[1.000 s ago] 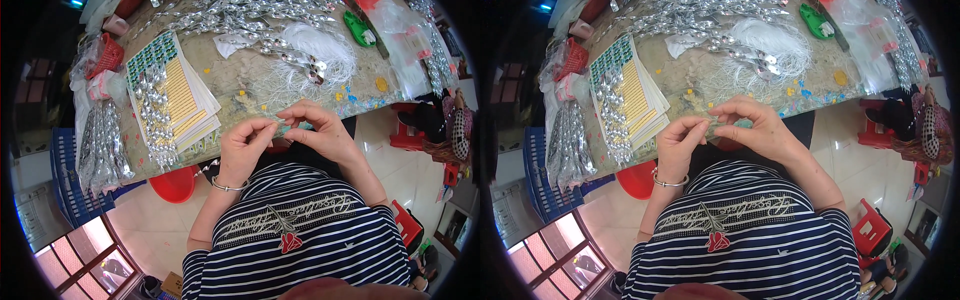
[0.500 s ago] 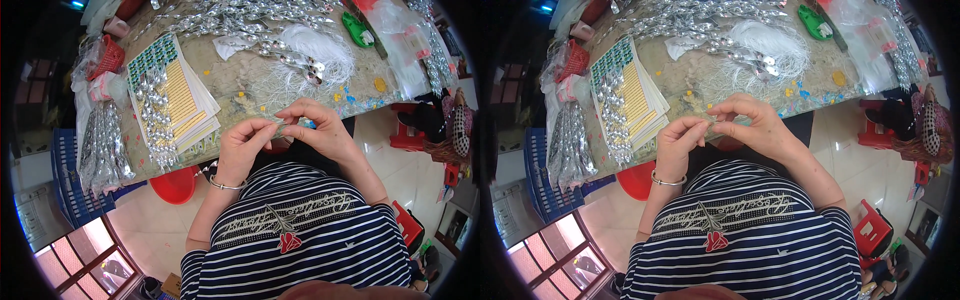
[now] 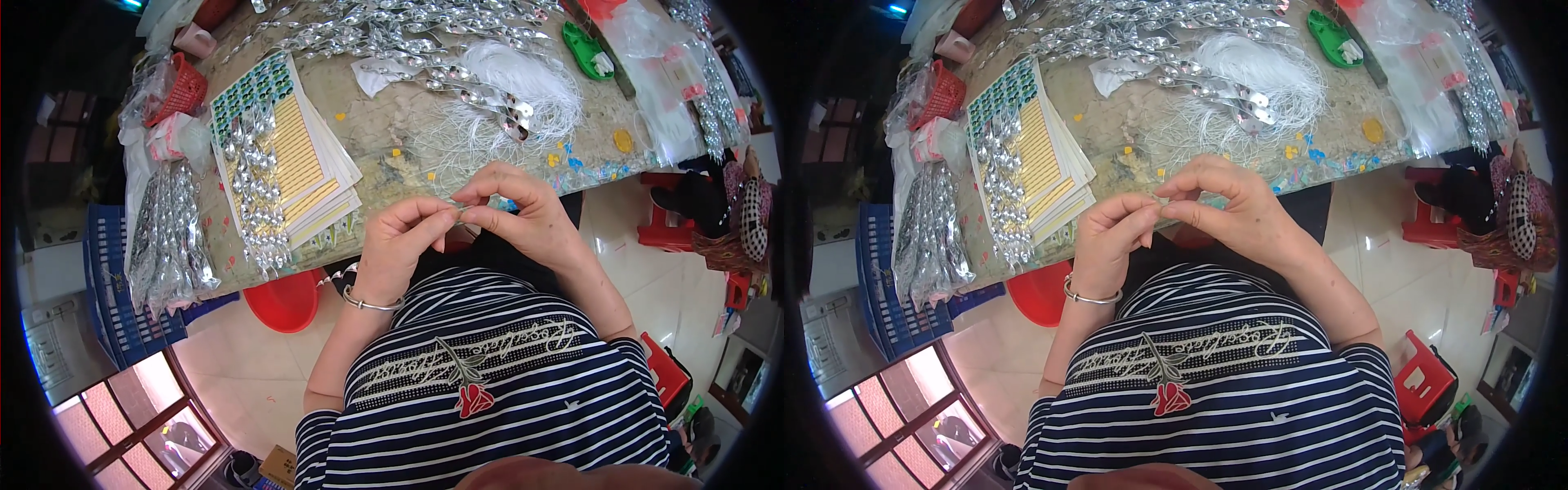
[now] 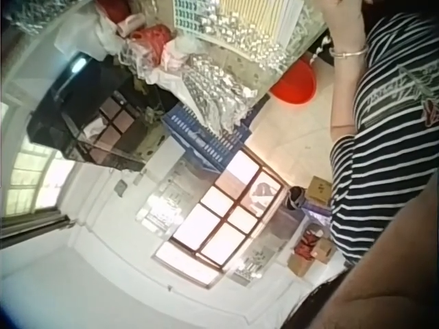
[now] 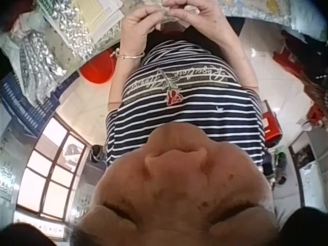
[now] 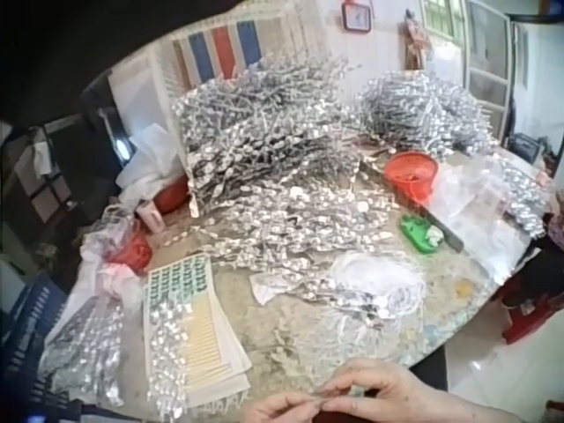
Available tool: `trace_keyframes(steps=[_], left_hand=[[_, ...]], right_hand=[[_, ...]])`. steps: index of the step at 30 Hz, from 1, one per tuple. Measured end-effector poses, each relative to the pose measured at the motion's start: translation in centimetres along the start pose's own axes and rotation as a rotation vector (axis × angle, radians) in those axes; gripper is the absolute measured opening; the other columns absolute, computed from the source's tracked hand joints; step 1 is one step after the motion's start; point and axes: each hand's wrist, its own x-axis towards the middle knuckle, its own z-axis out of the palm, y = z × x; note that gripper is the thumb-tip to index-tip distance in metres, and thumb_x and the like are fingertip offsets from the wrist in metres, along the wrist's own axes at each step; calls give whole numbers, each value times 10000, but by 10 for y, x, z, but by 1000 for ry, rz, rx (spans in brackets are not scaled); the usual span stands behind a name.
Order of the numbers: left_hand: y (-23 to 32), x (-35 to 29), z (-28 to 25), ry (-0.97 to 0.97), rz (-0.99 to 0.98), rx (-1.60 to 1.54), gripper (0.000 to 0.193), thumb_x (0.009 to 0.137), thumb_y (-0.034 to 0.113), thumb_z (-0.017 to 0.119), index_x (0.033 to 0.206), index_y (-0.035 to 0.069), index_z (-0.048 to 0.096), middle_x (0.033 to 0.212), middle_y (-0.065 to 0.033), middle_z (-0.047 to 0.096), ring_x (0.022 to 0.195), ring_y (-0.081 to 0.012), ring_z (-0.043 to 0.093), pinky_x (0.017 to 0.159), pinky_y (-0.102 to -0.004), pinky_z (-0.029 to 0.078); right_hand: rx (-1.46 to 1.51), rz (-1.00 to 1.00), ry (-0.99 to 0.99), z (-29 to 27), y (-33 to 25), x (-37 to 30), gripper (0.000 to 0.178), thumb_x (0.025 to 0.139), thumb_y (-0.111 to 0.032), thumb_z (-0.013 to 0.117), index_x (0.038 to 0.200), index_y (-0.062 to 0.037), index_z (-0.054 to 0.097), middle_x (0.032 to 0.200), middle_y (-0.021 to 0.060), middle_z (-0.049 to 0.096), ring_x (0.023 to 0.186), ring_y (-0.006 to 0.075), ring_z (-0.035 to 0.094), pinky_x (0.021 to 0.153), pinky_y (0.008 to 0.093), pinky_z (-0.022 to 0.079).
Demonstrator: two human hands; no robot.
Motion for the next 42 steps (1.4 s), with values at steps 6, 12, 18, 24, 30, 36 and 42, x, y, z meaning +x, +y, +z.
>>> trace_keyframes(steps=[6,12,18,24,30,36,42], left_hand=[[-4,-1,0,24,37,18,109,848,64,621,922,0,668,774,-12,634,586,-27,487,489,-147,314],[-4,-3,3,42,61,83,107,844,51,630,929,0,670,810,-22,647,612,-38,507,530,-154,368],[-6,-4,5,55,136,194,102,845,24,623,932,-7,667,838,-32,651,628,-48,517,580,-172,419],[-5,-3,4,47,126,155,107,851,29,618,938,-11,666,846,-31,654,637,-49,517,587,-177,421],[-7,-2,3,40,120,160,110,850,29,617,941,-8,667,865,-37,659,636,-50,515,591,-179,421],[-5,-1,1,30,98,160,107,848,42,626,935,-3,668,814,-23,648,624,-45,509,585,-174,412],[-1,-1,-5,10,-4,192,113,850,50,630,938,-10,666,808,-30,647,679,-59,568,613,-184,449]], right_hand=[[-24,-1,-22,-2,-3,-2,215,773,-85,708,983,-58,669,874,31,623,818,133,576,784,277,437],[4,26,14,-1,-2,-6,227,767,-88,711,987,-50,665,873,36,609,810,124,566,782,266,432],[8,57,24,-2,-1,-9,220,775,-86,704,988,-47,663,859,26,599,809,122,562,777,263,430],[-35,18,21,-3,-1,-9,201,781,-79,698,975,-47,661,854,28,599,815,126,563,772,260,430],[22,53,11,-2,-3,-8,178,789,-72,688,962,-41,660,857,32,607,812,134,569,762,265,435],[-16,-11,41,-1,1,-4,122,809,-82,666,925,-41,669,850,59,615,796,152,596,746,278,456],[-234,-118,38,-2,-4,3,32,830,-38,626,839,-12,609,848,56,608,817,174,580,748,280,440]])
